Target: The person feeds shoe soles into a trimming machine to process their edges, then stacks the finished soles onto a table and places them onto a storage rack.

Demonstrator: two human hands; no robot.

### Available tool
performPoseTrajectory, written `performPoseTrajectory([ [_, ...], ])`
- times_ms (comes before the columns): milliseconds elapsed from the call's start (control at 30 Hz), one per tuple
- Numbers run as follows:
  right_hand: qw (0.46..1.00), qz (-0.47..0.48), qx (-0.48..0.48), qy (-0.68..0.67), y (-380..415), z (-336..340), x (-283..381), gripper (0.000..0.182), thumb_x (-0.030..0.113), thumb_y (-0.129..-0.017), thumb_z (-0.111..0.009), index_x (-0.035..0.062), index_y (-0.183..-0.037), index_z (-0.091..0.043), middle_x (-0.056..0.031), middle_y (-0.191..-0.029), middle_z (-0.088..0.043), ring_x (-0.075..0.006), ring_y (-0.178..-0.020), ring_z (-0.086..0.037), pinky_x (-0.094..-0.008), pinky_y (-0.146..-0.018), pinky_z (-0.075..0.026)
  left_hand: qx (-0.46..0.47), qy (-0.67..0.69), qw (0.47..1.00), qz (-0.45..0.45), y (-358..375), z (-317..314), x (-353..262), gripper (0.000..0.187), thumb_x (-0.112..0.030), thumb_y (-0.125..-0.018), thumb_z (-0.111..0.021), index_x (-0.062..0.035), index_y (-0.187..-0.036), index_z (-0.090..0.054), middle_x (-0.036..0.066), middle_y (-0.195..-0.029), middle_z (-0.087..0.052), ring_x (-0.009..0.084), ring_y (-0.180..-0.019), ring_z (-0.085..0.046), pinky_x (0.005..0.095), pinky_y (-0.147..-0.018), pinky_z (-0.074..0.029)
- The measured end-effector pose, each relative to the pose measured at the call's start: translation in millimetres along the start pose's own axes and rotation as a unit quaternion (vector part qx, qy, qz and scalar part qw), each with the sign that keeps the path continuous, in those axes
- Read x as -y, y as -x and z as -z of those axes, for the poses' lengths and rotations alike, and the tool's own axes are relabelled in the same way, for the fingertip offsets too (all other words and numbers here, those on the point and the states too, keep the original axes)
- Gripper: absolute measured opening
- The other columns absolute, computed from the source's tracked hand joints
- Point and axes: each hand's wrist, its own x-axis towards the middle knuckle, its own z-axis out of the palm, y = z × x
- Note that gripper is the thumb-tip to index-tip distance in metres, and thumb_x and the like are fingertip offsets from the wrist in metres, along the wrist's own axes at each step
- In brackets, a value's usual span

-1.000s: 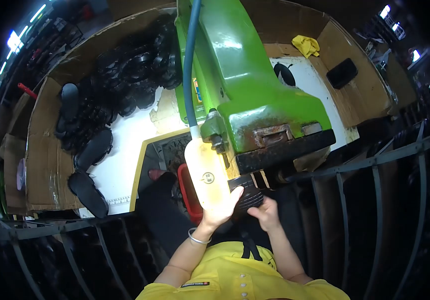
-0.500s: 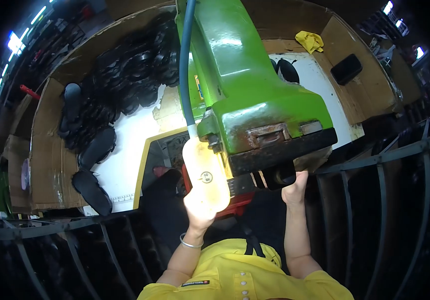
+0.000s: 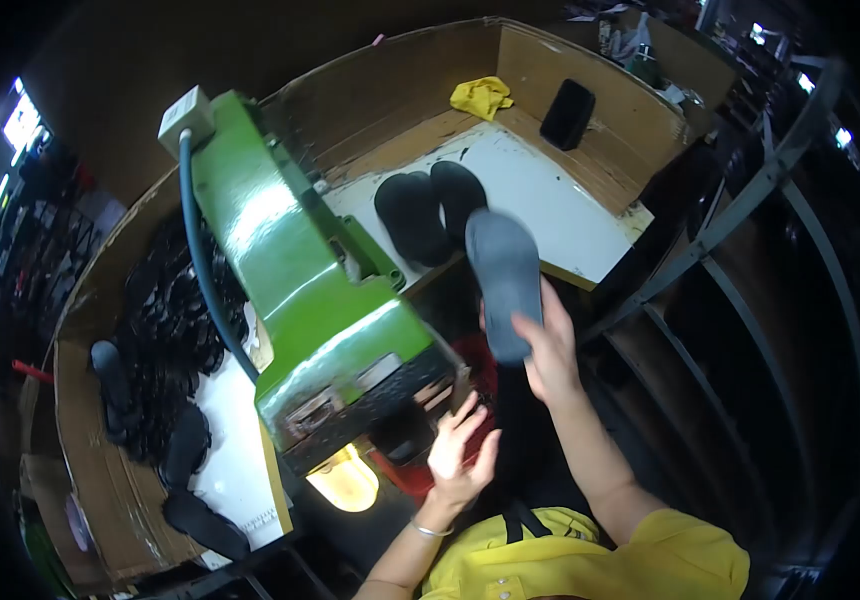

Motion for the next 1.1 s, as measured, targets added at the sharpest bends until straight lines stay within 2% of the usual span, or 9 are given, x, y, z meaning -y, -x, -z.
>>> performPoseTrajectory([
  [167,0.997,0.051,-0.040,0.047,-153,13,-30,0.042,0.003,-0.087,-0.051,-0.0035,-0.128,-0.049,-0.0147,-0.115,-0.060,-0.0227,-0.106,-0.058,-0.0316,-0.091,-0.044,0.025,-0.191,0.981,0.000,1,71,12,0.014,0.001,-0.075,-0.068,-0.0026,-0.088,-0.066,0.015,-0.099,-0.067,0.0303,-0.095,-0.064,0.0375,-0.084,-0.051],
  [233,0.917,-0.010,-0.109,0.385,-193,21,-53,0.047,0.018,-0.086,-0.055,-0.0015,-0.128,-0.047,-0.0179,-0.130,-0.051,-0.0309,-0.121,-0.046,-0.0402,-0.104,-0.033,-0.061,-0.409,0.910,0.036,35,132,37,0.016,-0.003,-0.078,-0.067,-0.0013,-0.094,-0.065,0.015,-0.102,-0.064,0.0324,-0.097,-0.061,0.0404,-0.088,-0.047],
  [367,0.866,0.054,-0.159,0.470,-195,30,-89,0.060,0.035,-0.086,-0.056,-0.0023,-0.132,-0.045,-0.0221,-0.135,-0.046,-0.0372,-0.128,-0.039,-0.0427,-0.108,-0.029,-0.176,-0.689,0.687,0.150,114,275,61,0.059,-0.032,-0.082,-0.065,-0.0064,-0.132,-0.048,0.021,-0.141,-0.039,0.0446,-0.132,-0.030,0.0585,-0.106,-0.024],
  [433,0.884,0.094,-0.166,0.427,-188,41,-98,0.066,0.042,-0.089,-0.055,-0.0054,-0.133,-0.043,-0.0241,-0.135,-0.046,-0.0376,-0.126,-0.043,-0.0437,-0.107,-0.031,-0.164,-0.708,0.507,0.464,123,285,36,0.082,-0.038,-0.073,-0.072,-0.0172,-0.144,-0.035,0.018,-0.151,-0.024,0.0436,-0.135,-0.027,0.0579,-0.106,-0.025],
  [500,0.889,0.164,-0.213,0.371,-162,39,-94,0.055,0.031,-0.087,-0.064,-0.0038,-0.127,-0.049,-0.0201,-0.126,-0.052,-0.0288,-0.119,-0.049,-0.0400,-0.102,-0.037,-0.203,-0.592,0.681,0.381,171,317,60,0.078,-0.030,-0.071,-0.075,-0.0117,-0.139,-0.041,0.021,-0.146,-0.032,0.0418,-0.131,-0.034,0.0506,-0.105,-0.030],
  [667,0.994,-0.008,0.060,-0.096,-32,-4,20,0.026,0.007,-0.086,-0.062,0.0012,-0.109,-0.054,-0.0087,-0.091,-0.058,-0.0150,-0.075,-0.056,-0.0283,-0.069,-0.048,-0.246,-0.590,0.708,0.302,137,289,35,0.046,-0.002,-0.069,-0.066,-0.0024,-0.115,-0.059,0.017,-0.123,-0.057,0.0338,-0.115,-0.052,0.0423,-0.099,-0.040],
  [800,0.771,0.114,0.591,-0.210,30,-53,110,0.014,0.006,-0.078,-0.068,0.0056,-0.092,-0.065,-0.0089,-0.063,-0.058,-0.0171,-0.048,-0.054,-0.0294,-0.048,-0.048,-0.323,-0.544,0.747,0.201,108,270,15,0.033,0.007,-0.070,-0.063,0.0003,-0.102,-0.063,0.016,-0.107,-0.064,0.0329,-0.097,-0.062,0.0390,-0.086,-0.048],
  [833,0.809,0.144,0.508,-0.257,67,-96,121,0.018,0.002,-0.079,-0.062,0.0081,-0.095,-0.065,-0.0097,-0.073,-0.056,-0.0187,-0.058,-0.056,-0.0322,-0.053,-0.046,-0.359,-0.493,0.772,0.179,100,264,10,0.031,0.008,-0.070,-0.065,0.0007,-0.101,-0.063,0.016,-0.106,-0.065,0.0325,-0.094,-0.062,0.0380,-0.084,-0.049],
  [1100,0.601,-0.014,0.712,-0.364,62,-105,132,0.023,0.017,-0.092,-0.048,0.0139,-0.110,-0.062,-0.0102,-0.093,-0.064,-0.0193,-0.071,-0.063,-0.0333,-0.058,-0.048,-0.501,-0.006,0.863,0.070,60,203,-35,0.032,0.014,-0.078,-0.062,0.0017,-0.106,-0.054,0.010,-0.104,-0.062,0.0177,-0.095,-0.059,0.0313,-0.090,-0.047],
])
